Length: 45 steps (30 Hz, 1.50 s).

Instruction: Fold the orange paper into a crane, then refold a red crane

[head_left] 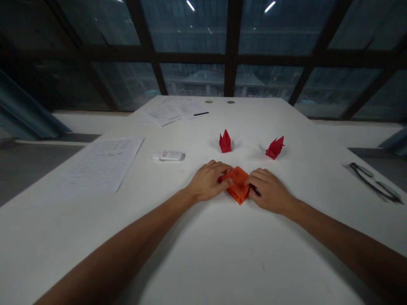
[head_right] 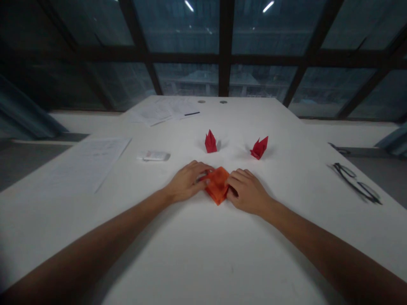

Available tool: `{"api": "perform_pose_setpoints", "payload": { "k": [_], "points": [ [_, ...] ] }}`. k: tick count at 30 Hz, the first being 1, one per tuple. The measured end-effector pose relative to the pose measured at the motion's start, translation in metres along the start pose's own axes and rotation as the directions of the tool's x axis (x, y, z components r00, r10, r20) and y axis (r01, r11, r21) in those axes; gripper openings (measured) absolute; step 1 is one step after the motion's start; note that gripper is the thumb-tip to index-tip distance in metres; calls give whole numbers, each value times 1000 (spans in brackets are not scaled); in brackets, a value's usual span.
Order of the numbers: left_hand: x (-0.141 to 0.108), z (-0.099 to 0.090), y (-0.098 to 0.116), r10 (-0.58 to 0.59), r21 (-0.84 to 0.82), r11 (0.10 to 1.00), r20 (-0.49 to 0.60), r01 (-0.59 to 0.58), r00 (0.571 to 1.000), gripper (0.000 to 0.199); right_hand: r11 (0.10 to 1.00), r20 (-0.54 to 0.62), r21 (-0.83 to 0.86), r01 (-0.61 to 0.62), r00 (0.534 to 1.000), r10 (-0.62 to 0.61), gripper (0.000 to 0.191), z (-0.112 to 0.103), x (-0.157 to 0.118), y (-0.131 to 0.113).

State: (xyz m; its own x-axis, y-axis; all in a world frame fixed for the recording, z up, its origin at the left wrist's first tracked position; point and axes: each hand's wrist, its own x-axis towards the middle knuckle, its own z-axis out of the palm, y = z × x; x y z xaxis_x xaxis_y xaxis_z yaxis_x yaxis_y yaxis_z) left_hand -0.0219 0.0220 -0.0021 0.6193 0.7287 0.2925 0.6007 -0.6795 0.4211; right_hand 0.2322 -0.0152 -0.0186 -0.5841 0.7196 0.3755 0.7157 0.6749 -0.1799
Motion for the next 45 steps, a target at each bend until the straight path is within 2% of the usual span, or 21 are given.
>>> {"api": "perform_pose_setpoints", "payload": {
  "k": [2,5,8,10,12,15,19,22,24,27,29,32,36,39,42,45],
  "points": [
    [2,1,-2,-91,-126,988,-20,88,996,39,999,18,38,24,1000,-25,2,-3,-1,-1],
    [4,5,-2,-163,-78,984,-13,161,987,40,988,-4,152,6,1000,-6,11,-5,-3,-3],
    [3,8,0,-125,22,992,1,125,992,46,948,-90,292,-127,983,160,16,-1,-2,0],
    [2,9,0,-102,-2,995,27,102,994,48,915,-138,337,-221,950,281,22,3,-1,4],
    [2,9,-2,-80,-88,993,53,84,995,51,897,-159,346,-276,925,346,28,6,1,9],
    [2,10,-5,-55,-301,951,61,71,997,53,884,-106,381,-270,937,332,23,7,5,13],
    [2,11,-4,-87,-561,817,107,133,990,44,862,-14,424,-278,950,313,11,5,5,13],
    [3,10,-2,-130,-619,768,97,162,987,41,828,33,463,-315,940,340,10,5,4,14],
    [3,10,-1,-154,-644,746,83,171,985,40,837,47,450,-313,944,327,12,6,4,15],
    [4,12,2,-188,-714,682,35,157,981,35,880,37,393,-267,961,275,21,5,4,15],
    [4,14,5,-206,-761,635,3,136,979,32,900,35,374,-224,973,228,19,4,5,15],
    [4,19,9,-217,-787,600,13,144,976,30,878,40,429,-211,976,215,21,2,6,14],
    [4,24,8,-259,-770,615,6,170,966,27,810,38,519,-272,954,296,21,2,7,13],
    [5,23,7,-268,-718,671,-4,184,963,28,795,51,521,-310,941,333,22,2,7,12],
    [5,19,10,-233,-614,768,-5,181,972,27,786,52,531,-317,938,343,21,1,7,10],
    [5,15,15,-166,-577,799,65,172,984,27,758,57,577,-306,940,336,20,1,6,10]
  ]
}}
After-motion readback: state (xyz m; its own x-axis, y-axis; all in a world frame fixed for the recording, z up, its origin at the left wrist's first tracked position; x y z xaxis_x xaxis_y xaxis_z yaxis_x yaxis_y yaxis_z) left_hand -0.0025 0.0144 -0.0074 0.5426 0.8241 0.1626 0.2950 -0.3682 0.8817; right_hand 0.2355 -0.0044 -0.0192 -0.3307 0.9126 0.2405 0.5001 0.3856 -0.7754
